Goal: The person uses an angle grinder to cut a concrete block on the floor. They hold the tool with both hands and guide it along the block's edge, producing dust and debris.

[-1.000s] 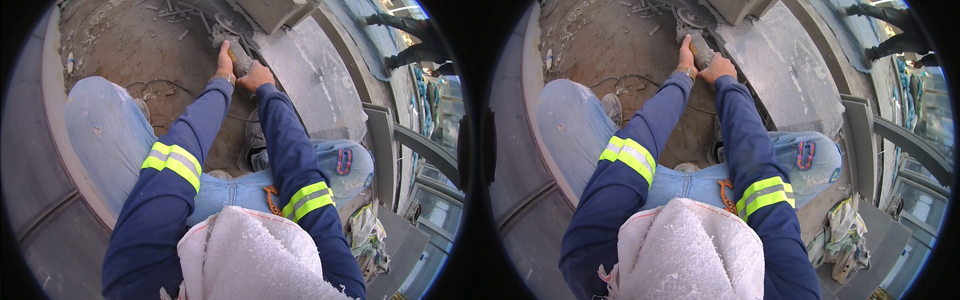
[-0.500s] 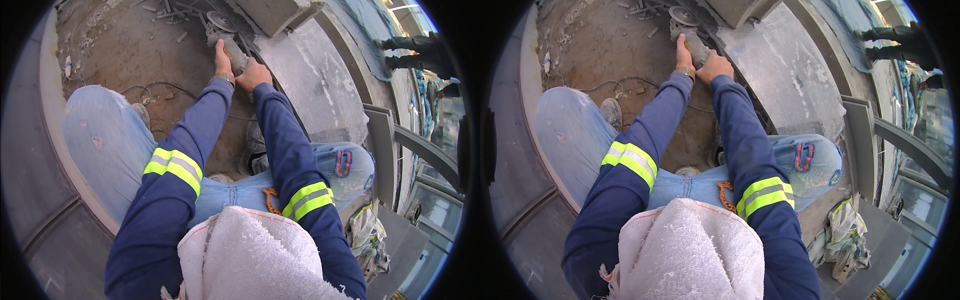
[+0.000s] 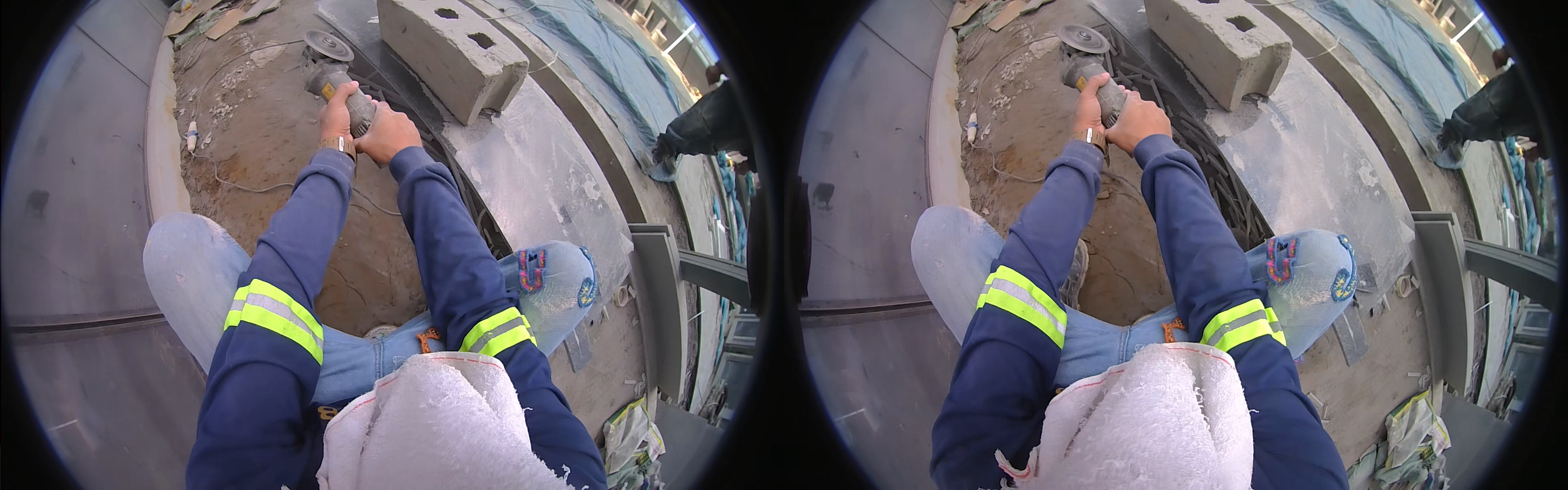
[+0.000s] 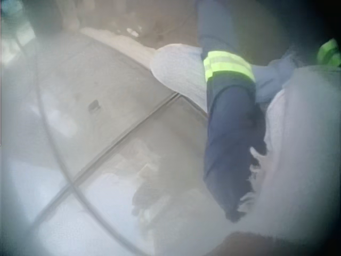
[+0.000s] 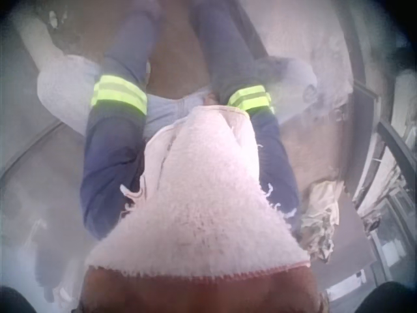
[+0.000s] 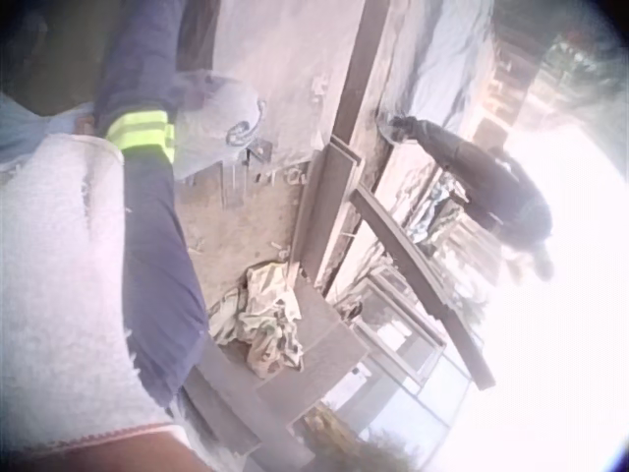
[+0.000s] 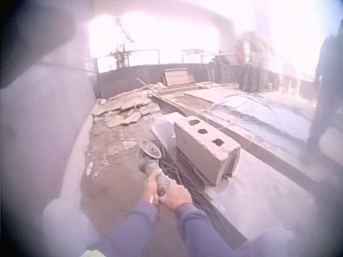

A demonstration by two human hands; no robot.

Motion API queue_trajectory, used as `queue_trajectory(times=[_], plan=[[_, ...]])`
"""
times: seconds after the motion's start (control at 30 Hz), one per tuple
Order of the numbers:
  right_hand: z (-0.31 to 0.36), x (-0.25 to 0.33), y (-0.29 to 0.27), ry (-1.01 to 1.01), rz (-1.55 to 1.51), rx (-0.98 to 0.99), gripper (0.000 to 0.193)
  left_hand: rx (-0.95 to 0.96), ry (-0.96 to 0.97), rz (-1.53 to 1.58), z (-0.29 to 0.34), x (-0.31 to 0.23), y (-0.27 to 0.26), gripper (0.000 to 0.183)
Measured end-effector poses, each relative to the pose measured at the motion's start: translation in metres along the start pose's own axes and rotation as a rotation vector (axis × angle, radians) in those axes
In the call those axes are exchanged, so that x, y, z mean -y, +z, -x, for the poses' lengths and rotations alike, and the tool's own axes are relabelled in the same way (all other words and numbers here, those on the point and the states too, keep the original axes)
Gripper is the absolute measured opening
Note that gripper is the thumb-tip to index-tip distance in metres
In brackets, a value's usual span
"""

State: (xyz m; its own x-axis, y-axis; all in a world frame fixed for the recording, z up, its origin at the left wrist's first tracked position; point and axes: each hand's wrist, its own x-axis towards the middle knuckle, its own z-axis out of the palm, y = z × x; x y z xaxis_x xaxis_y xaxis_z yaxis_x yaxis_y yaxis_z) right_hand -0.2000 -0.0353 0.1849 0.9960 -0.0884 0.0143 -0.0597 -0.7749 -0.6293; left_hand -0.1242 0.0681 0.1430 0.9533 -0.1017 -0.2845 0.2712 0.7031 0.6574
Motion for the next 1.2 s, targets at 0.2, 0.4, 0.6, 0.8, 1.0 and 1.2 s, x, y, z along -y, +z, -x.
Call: queue_trajectory(times=[0.2,0.4,0.6,0.8,1.0,1.2], plan=[[-0.016,0.019,-0.049,-0.078,-0.137,0.116,0.088,0.042,0.091,-0.177,-0.012,-0.053,0.06,0.04],[-0.023,-0.003,-0.153,-0.146,0.019,0.147,0.069,0.046,0.162,-0.038,-0.077,-0.086,0.038,0.041],[0.078,-0.034,-0.239,-0.003,-0.111,-0.179,0.038,0.075,0.141,0.003,-0.125,-0.096,0.007,0.047],[0.369,-0.184,-0.135,0.971,0.067,-0.468,0.048,0.166,-0.025,-0.115,-0.18,-0.123,-0.049,0.054],[0.548,-0.121,0.15,1.16,-0.18,-0.113,0.041,-0.02,0.178,-0.379,-0.203,-0.119,-0.064,0.062],[0.521,-0.107,0.167,1.254,-0.228,0.095,0.034,-0.101,0.252,-0.079,-0.248,-0.107,-0.067,0.059]])
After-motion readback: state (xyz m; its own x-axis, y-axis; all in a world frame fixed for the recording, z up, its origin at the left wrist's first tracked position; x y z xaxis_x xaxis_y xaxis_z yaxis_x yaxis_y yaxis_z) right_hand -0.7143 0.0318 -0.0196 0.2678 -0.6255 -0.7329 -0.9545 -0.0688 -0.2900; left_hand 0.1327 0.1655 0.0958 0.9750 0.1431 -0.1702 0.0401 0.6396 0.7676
